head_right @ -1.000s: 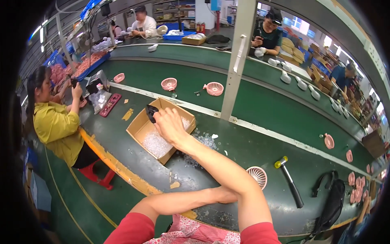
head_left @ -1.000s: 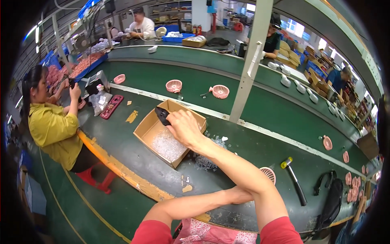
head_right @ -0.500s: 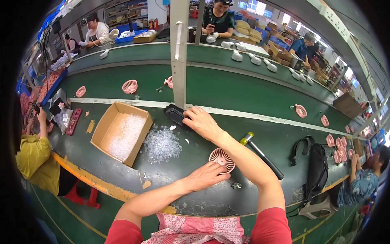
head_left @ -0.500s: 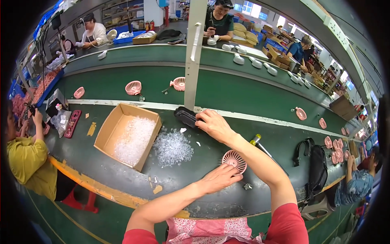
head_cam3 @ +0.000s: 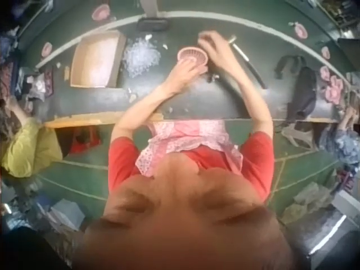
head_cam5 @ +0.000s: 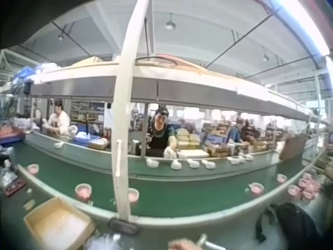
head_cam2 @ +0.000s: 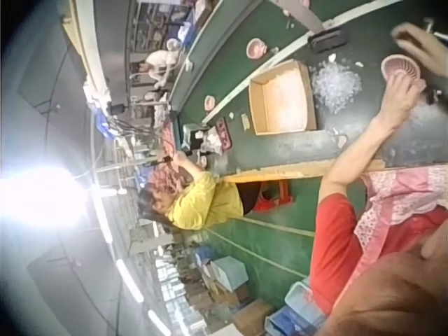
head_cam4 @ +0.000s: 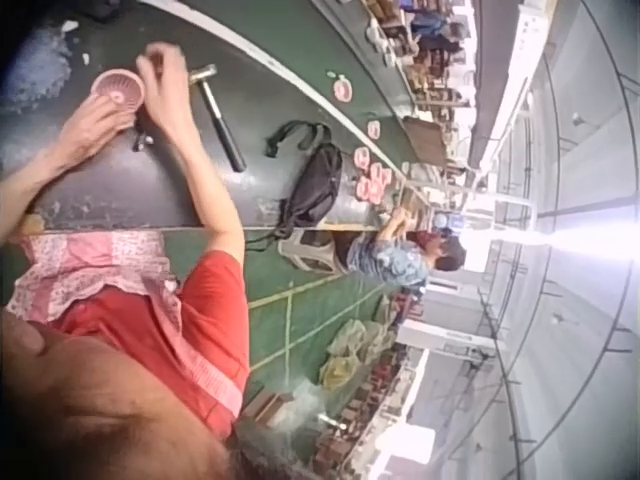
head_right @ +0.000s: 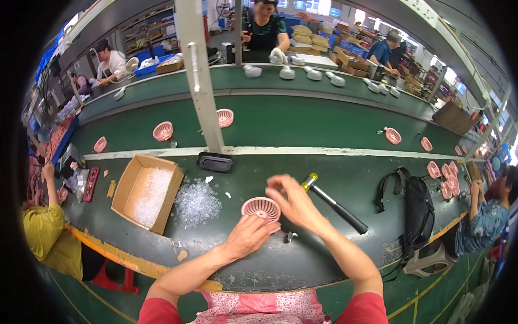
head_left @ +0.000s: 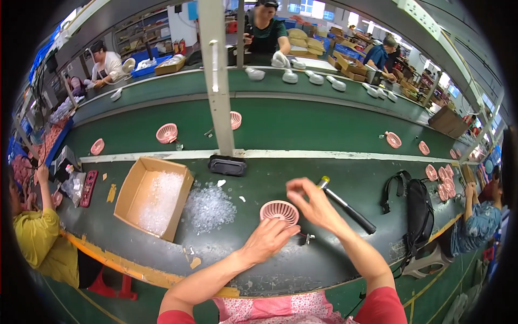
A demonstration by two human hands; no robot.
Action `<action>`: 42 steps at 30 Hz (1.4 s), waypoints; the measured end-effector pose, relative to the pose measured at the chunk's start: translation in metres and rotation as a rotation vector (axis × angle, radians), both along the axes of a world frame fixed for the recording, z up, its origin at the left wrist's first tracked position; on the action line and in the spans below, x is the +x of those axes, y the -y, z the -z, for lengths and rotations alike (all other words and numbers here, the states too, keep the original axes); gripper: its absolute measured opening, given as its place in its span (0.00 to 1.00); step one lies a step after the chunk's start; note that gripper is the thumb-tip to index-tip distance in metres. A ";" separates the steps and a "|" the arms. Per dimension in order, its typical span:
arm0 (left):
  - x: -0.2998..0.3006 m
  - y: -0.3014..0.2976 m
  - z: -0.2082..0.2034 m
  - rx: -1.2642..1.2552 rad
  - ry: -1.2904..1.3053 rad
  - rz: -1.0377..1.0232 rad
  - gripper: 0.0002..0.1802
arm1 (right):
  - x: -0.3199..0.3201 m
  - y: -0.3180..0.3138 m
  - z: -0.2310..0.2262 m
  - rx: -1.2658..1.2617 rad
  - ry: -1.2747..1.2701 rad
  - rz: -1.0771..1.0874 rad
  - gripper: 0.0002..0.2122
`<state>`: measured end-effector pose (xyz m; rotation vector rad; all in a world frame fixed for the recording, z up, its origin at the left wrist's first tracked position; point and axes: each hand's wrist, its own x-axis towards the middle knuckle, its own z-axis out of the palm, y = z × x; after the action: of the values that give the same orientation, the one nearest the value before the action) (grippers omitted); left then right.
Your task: The person assembles a pink plastic fan housing by fitting plastic components together, using a yellow hammer to secure them.
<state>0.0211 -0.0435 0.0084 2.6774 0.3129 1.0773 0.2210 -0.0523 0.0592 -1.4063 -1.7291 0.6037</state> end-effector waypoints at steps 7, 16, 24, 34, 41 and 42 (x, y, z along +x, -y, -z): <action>-0.001 -0.007 -0.001 0.077 0.011 -0.182 0.17 | 0.003 0.047 0.013 -0.307 -0.221 -0.098 0.21; 0.005 -0.005 -0.007 0.141 -0.015 -0.309 0.13 | -0.014 0.059 0.035 -0.020 -0.075 0.004 0.08; 0.002 -0.010 -0.006 0.007 0.052 -0.310 0.12 | -0.021 0.059 0.021 0.076 -0.080 0.080 0.06; -0.001 0.008 -0.017 -0.768 0.274 -0.170 0.07 | -0.005 0.059 0.016 -0.276 -0.691 -0.125 0.09; 0.003 -0.004 -0.029 -1.442 0.263 -0.006 0.09 | -0.005 0.055 0.017 -0.128 -0.491 0.022 0.08; 0.006 -0.003 -0.025 -1.347 0.371 0.012 0.10 | -0.005 0.049 0.021 -0.119 -0.472 0.094 0.08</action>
<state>0.0269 -0.0402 0.0334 1.2695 0.6397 0.8341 0.2159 -0.1009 0.0377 -1.2884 -1.2638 0.9151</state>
